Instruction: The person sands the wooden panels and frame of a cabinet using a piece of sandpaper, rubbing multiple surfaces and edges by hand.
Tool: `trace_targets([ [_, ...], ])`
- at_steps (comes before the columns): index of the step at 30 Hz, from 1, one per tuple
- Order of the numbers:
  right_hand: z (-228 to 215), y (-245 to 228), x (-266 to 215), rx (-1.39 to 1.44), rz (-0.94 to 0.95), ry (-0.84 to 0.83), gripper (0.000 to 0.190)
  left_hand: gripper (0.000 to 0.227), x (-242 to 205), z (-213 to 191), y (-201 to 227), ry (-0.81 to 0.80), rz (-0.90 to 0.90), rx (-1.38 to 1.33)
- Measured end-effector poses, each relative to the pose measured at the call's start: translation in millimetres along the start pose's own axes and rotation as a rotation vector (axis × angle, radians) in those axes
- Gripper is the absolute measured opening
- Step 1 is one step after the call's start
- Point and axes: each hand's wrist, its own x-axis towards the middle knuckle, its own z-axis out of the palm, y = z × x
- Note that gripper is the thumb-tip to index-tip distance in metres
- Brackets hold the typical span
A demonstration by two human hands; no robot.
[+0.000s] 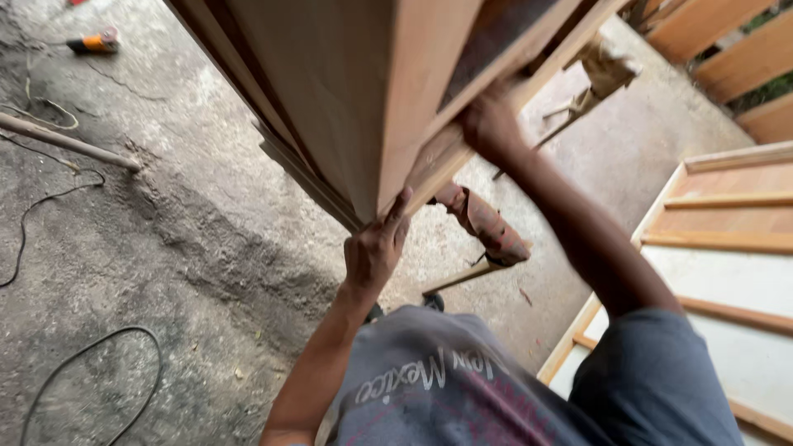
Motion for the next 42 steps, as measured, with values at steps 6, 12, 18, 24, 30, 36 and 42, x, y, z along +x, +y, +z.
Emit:
trace_targets([
  [6,-9.3,-67.8,-0.6,0.085,0.174,0.238,0.021,0.072,-8.2,-5.1,-4.1,-0.027,0.028,-0.206],
  [12,-27.9,-124.4,-139.3,0.283,0.127,0.243,0.031,0.063,-42.1,-42.2,6.7,0.233,-0.066,-0.139],
  [18,38.2,-104.9,-293.6,0.434,0.524,0.134,0.013,0.038,-29.6,27.0,10.5,0.083,-0.430,-0.185],
  [24,55.2,-121.7,-344.0,0.725,0.513,-0.081,0.022,0.052,-34.8,39.6,16.4,0.189,-0.357,-0.037],
  [30,16.8,-119.8,-299.2,0.692,0.484,-0.314,0.023,0.086,-24.4,54.7,-28.5,0.070,-0.516,-0.093],
  [36,-2.3,-125.2,-280.9,0.629,0.205,-0.019,0.027,0.052,-55.7,64.9,-54.0,0.006,-0.447,-0.147],
  [42,16.8,-178.2,-299.4,0.806,0.508,0.030,0.026,0.027,-142.1,25.7,13.2,-0.324,-0.717,-0.571],
])
